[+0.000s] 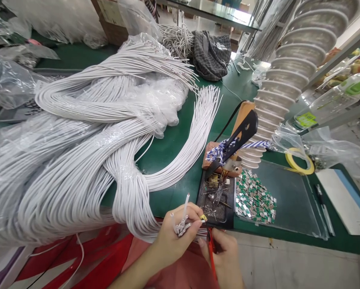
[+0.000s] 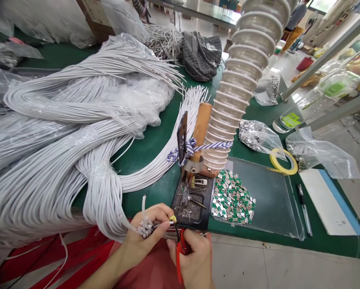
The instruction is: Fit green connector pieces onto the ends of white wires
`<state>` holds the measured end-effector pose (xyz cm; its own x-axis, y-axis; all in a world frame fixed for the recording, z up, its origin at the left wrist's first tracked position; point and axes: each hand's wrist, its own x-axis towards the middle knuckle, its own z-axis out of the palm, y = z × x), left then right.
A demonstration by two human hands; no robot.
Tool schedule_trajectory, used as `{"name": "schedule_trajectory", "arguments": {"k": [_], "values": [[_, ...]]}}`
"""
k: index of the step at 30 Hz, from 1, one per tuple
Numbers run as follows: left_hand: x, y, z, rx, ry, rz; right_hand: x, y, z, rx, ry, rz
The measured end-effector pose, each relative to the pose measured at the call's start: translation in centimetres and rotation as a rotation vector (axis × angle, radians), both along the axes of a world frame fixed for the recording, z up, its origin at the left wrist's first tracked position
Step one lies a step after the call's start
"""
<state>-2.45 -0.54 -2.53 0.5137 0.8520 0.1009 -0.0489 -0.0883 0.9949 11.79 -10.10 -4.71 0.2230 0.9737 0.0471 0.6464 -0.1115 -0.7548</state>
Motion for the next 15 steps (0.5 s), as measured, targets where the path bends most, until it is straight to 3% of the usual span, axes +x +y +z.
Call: {"name": "schedule_trajectory", "arguments": {"k": [7,15], "values": [[0.09,0.16,0.25,0.004,0.037,-0.028,-0.25,0.06,0.37,0.032,-0.056,-0.016],[-0.56,0.25,0.4,0.011,0.211,-0.232,0.47,-0.79,-0.17,0.125,-0.144,-0.031]]}}
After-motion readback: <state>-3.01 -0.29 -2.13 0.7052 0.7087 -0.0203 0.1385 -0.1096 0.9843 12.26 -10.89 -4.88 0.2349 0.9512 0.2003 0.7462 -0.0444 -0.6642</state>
